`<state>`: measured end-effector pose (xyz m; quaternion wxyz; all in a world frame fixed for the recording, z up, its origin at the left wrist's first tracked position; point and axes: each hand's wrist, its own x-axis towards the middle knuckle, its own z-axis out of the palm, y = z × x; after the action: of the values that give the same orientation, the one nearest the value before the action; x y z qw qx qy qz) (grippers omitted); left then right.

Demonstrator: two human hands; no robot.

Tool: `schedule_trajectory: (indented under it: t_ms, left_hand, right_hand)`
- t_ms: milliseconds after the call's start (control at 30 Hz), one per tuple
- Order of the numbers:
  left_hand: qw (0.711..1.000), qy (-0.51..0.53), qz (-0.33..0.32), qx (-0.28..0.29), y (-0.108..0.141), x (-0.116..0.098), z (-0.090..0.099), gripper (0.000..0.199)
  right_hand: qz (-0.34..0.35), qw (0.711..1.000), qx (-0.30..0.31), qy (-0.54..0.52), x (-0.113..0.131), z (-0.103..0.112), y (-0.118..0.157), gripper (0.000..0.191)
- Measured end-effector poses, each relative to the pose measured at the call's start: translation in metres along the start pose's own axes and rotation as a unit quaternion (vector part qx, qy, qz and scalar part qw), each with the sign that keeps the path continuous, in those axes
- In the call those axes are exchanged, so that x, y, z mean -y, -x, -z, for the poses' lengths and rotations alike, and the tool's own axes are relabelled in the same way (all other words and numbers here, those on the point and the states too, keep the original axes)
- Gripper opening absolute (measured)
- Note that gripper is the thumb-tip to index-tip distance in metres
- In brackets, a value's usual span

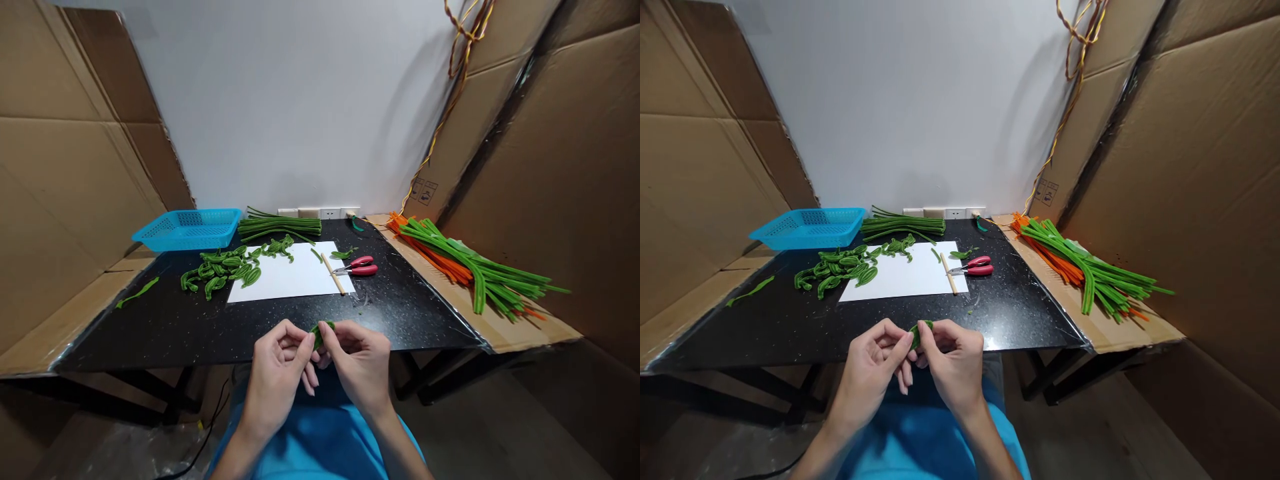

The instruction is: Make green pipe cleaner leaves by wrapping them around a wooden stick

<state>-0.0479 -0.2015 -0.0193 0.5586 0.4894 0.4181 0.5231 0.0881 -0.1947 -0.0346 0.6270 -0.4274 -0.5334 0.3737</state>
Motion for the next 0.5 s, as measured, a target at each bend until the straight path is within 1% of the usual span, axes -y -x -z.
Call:
schedule_trajectory:
  t_ms: [167,300,367,500]
  left_hand:
    - [0.999,0.047,0.007,0.014,-0.0012,-0.0011,-0.0005,0.038]
    - [0.997,0.070,0.007,0.017,-0.0033,0.0003,-0.0009,0.037]
    - [0.997,0.067,0.008,0.025,-0.0033,0.0002,0.0000,0.038]
    - [0.997,0.043,0.029,0.051,-0.0019,-0.0006,0.0027,0.038]
  right_hand:
    - [-0.044,0.996,0.055,-0.055,0.0057,0.0045,-0.0036,0.034]
    - [-0.040,0.995,0.084,-0.043,0.0049,0.0046,-0.0030,0.037]
    - [-0.036,0.995,0.078,-0.043,0.0038,0.0040,-0.0026,0.035]
    - [-0.033,0.996,0.044,-0.070,0.0030,0.0036,-0.0031,0.035]
